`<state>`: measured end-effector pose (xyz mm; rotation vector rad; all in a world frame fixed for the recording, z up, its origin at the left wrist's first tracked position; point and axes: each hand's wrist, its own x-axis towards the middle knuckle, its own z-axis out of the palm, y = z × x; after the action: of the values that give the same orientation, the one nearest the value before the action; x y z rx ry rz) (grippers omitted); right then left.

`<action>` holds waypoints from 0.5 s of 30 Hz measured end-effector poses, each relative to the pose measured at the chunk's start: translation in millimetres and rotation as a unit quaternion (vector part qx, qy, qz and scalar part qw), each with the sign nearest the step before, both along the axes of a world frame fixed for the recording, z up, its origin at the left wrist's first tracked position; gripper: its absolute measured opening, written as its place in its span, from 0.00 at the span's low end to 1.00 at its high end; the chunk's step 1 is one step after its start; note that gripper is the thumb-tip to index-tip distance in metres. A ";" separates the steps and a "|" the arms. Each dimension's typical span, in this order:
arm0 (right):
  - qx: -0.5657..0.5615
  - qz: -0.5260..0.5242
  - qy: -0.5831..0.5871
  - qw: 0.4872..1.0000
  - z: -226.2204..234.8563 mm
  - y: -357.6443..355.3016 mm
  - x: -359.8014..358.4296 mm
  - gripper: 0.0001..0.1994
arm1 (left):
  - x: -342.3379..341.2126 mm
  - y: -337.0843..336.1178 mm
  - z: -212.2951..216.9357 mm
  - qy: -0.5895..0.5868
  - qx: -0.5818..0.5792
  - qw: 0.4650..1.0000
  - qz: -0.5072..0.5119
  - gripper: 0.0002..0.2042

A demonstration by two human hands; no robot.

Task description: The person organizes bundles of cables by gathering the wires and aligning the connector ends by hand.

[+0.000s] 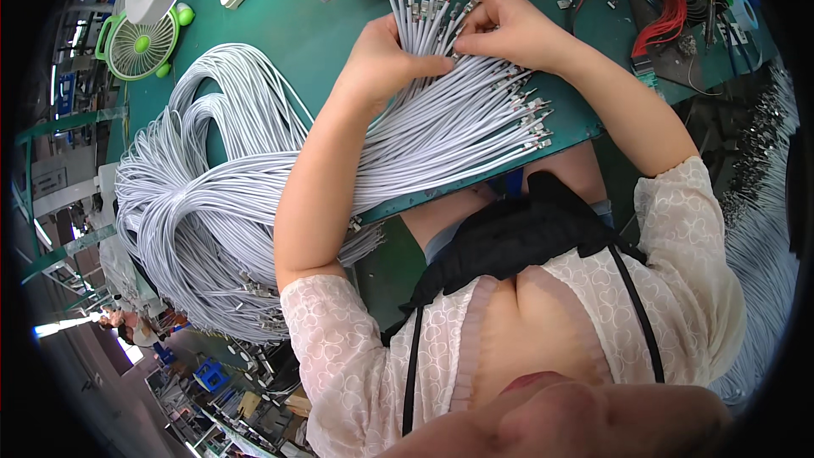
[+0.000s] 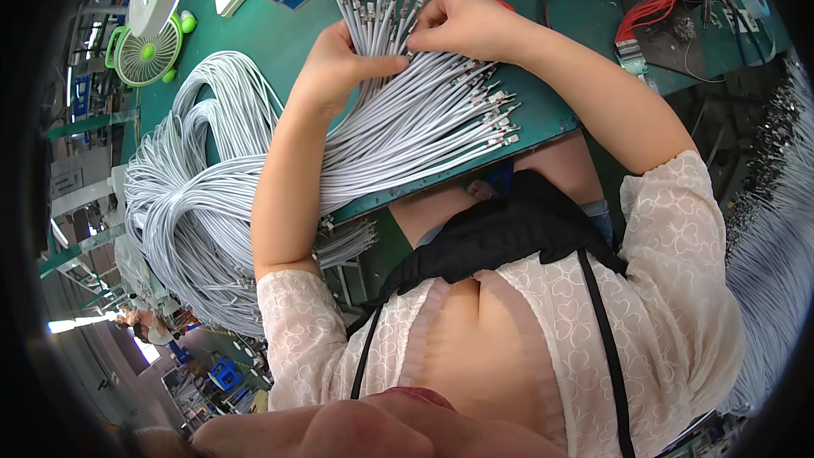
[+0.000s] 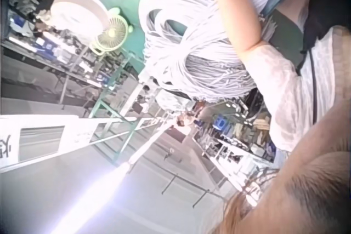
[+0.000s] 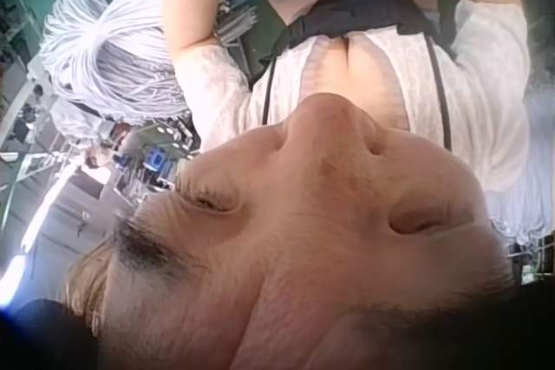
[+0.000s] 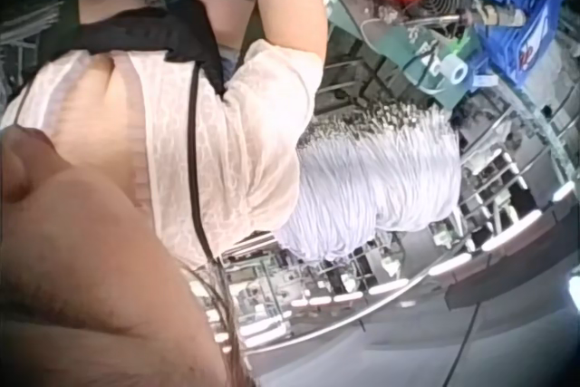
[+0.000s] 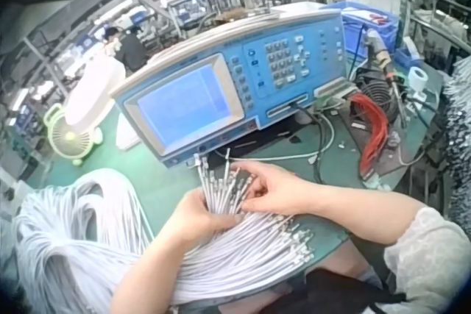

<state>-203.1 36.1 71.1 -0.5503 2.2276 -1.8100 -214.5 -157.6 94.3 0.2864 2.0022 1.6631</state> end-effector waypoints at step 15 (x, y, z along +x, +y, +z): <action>-0.062 -0.016 -0.026 0.998 8.1 7.5 0.0 0.22 | 3.6 1.5 4.6 -0.016 0.064 0.997 0.044 0.15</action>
<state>-203.1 43.6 79.2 -0.4869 2.1131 -1.9661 -210.9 -156.0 98.9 0.2171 1.9124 1.8440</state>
